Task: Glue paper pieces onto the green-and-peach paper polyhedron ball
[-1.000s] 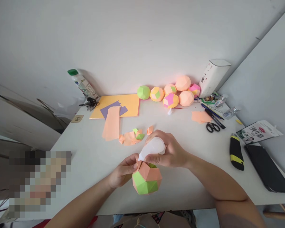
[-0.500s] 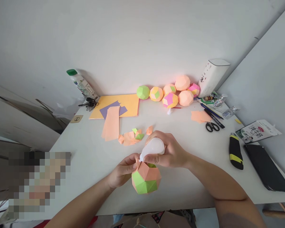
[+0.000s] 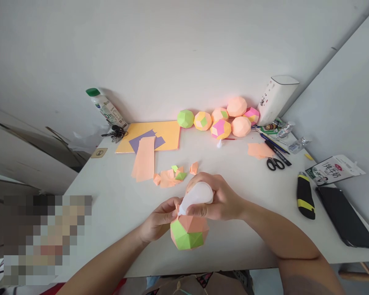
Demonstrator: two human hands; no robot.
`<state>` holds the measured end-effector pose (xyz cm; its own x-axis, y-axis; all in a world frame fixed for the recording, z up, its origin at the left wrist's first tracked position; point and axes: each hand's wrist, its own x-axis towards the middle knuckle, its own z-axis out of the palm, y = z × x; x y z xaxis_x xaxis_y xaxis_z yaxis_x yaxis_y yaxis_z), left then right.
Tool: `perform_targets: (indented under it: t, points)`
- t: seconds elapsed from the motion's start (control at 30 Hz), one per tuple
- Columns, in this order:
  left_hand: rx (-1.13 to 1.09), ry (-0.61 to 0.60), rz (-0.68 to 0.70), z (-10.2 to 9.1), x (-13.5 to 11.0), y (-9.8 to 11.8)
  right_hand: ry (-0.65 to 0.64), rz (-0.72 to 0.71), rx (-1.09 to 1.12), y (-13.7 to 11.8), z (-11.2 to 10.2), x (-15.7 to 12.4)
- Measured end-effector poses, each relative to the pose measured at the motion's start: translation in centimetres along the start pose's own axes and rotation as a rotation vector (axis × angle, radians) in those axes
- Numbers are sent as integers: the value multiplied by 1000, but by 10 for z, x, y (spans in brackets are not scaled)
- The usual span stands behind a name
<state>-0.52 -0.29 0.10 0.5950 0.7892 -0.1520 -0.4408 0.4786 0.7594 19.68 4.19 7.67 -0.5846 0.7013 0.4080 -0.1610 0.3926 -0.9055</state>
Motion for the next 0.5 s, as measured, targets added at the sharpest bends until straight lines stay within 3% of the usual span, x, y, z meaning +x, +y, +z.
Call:
perform_targets:
  t: [0.23, 0.5]
  points:
    - [-5, 15, -11, -1, 0, -2, 53, 22, -10, -2, 0, 2]
    - [-54, 1, -7, -2, 1, -3, 5, 17, 14, 1, 0, -1]
